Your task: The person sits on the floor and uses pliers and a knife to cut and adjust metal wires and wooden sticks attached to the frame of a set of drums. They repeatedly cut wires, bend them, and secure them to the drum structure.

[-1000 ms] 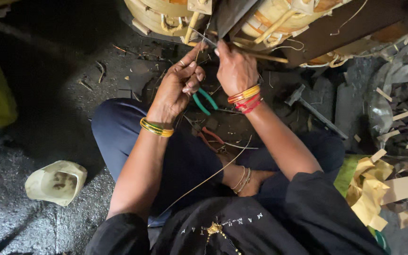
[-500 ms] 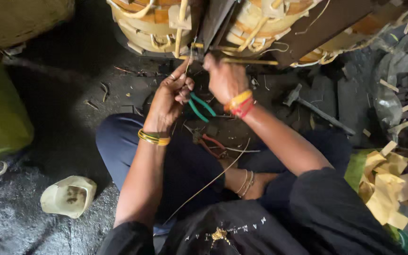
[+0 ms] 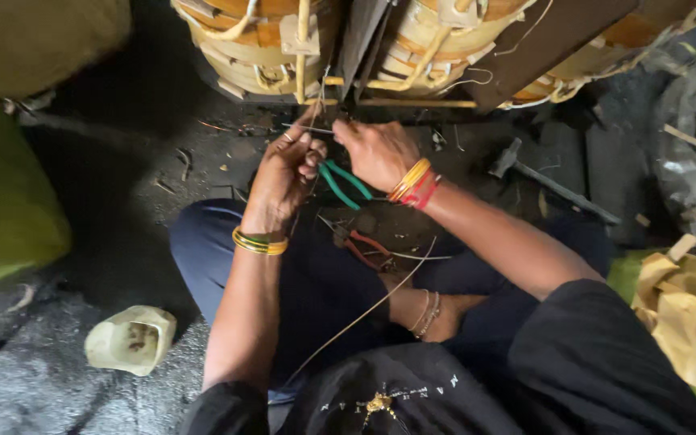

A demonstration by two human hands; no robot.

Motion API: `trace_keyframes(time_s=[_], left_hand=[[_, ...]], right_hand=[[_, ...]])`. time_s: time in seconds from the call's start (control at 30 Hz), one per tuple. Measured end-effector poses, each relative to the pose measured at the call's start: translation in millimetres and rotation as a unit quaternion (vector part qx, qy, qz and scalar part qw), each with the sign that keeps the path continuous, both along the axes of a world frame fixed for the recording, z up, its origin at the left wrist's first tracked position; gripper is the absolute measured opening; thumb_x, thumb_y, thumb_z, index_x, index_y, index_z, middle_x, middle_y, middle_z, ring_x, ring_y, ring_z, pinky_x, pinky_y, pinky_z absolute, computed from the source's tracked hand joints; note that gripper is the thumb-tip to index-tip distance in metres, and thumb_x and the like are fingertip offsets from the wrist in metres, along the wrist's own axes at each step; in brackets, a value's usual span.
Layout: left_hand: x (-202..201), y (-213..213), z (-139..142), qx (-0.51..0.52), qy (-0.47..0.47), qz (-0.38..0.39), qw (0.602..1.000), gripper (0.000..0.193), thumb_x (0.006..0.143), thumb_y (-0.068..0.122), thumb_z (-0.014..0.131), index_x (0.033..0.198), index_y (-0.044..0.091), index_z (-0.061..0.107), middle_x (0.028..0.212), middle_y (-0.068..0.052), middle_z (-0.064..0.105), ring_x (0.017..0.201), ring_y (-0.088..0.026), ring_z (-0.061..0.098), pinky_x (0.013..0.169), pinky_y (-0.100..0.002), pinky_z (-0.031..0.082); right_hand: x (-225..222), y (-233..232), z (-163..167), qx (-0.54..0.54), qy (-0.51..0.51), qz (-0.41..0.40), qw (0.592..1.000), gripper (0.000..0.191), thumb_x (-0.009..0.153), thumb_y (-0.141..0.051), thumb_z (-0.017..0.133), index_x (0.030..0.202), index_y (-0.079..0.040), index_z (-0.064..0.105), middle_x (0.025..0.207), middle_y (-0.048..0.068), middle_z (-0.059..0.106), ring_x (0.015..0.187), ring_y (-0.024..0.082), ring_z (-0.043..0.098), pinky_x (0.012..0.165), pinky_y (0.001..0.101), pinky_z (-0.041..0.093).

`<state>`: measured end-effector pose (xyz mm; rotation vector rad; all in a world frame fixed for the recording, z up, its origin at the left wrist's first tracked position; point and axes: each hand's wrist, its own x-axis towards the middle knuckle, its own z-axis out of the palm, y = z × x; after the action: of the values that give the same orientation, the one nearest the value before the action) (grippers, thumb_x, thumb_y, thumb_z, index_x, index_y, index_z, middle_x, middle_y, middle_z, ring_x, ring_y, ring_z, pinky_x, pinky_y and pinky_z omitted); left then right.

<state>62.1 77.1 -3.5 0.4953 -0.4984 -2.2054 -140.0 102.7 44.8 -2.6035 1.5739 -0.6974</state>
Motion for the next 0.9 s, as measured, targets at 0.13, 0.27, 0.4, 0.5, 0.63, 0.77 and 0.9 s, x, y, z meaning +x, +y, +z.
trace_keyframes(time_s=[0.13,0.27,0.4,0.5,0.63,0.77,0.9], left_hand=[[5.1,5.1,10.2,0.006,-0.028,0.002,1.0,0.054,0.107,0.003,0.046,0.16,0.008,0.041,0.09,-0.007,0.06,0.069,-0.006,0.049,0.057,-0.014,0.04],[15.8,13.4,14.4,-0.025,-0.05,-0.031,0.998,0.056,0.107,0.003,0.045,0.162,0.009,0.035,0.086,-0.009,0.059,0.062,-0.007,0.046,0.051,-0.015,0.036],[16.6,14.8,14.6,0.007,0.004,-0.044,0.999,0.058,0.107,0.003,0.044,0.163,0.011,0.031,0.086,-0.007,0.059,0.057,-0.006,0.041,0.05,-0.015,0.034],[16.2,14.7,17.0,0.035,0.012,-0.044,0.998,0.059,0.104,0.001,0.043,0.162,0.012,0.033,0.086,-0.008,0.061,0.056,-0.006,0.041,0.049,-0.015,0.034],[16.4,35.4,22.9,-0.054,-0.126,-0.01,0.991,0.048,0.108,0.006,0.044,0.156,0.005,0.049,0.084,-0.007,0.063,0.058,-0.007,0.046,0.049,-0.017,0.036],[6.9,54.1,31.8,-0.349,-0.562,0.115,0.741,0.042,0.103,0.01,0.053,0.144,0.009,0.064,0.081,-0.009,0.067,0.063,-0.015,0.059,0.056,-0.028,0.047],[-2.1,56.9,43.1,-0.565,-0.747,0.119,0.328,0.036,0.094,0.011,0.062,0.128,0.003,0.069,0.082,-0.01,0.067,0.067,-0.023,0.069,0.055,-0.034,0.051]], right_hand=[[-0.4,0.3,0.8,0.052,0.069,-0.104,0.991,0.01,0.096,-0.01,0.059,0.106,-0.007,0.063,0.068,0.017,0.068,0.061,0.037,0.068,0.054,0.05,0.053],[-1.1,-1.8,-8.5,0.043,0.026,-0.046,0.998,0.011,0.094,-0.007,0.057,0.103,-0.007,0.063,0.067,0.015,0.067,0.056,0.034,0.068,0.051,0.0486,0.053],[-4.2,-9.8,-16.3,0.002,0.06,-0.107,0.992,0.011,0.094,-0.009,0.06,0.105,-0.006,0.063,0.064,0.014,0.066,0.054,0.032,0.067,0.047,0.0474,0.051],[-6.3,-10.1,-15.0,0.052,0.005,-0.01,0.999,0.008,0.095,-0.009,0.059,0.102,-0.005,0.063,0.069,0.017,0.068,0.051,0.032,0.066,0.047,0.0463,0.052],[-2.9,-6.2,-10.1,0.086,0.024,-0.106,0.99,0.016,0.096,-0.005,0.054,0.109,-0.003,0.063,0.065,0.018,0.068,0.05,0.033,0.066,0.046,0.0473,0.052],[-3.7,-10.9,-10.2,0.091,0.058,-0.067,0.992,0.021,0.094,-0.008,0.055,0.112,-0.003,0.065,0.064,0.02,0.069,0.053,0.033,0.068,0.049,0.0471,0.052],[-12.1,-21.1,-16.3,0.068,0.118,-0.117,0.984,0.018,0.105,-0.017,0.054,0.105,-0.003,0.067,0.067,0.015,0.07,0.057,0.031,0.069,0.051,0.0458,0.052]])
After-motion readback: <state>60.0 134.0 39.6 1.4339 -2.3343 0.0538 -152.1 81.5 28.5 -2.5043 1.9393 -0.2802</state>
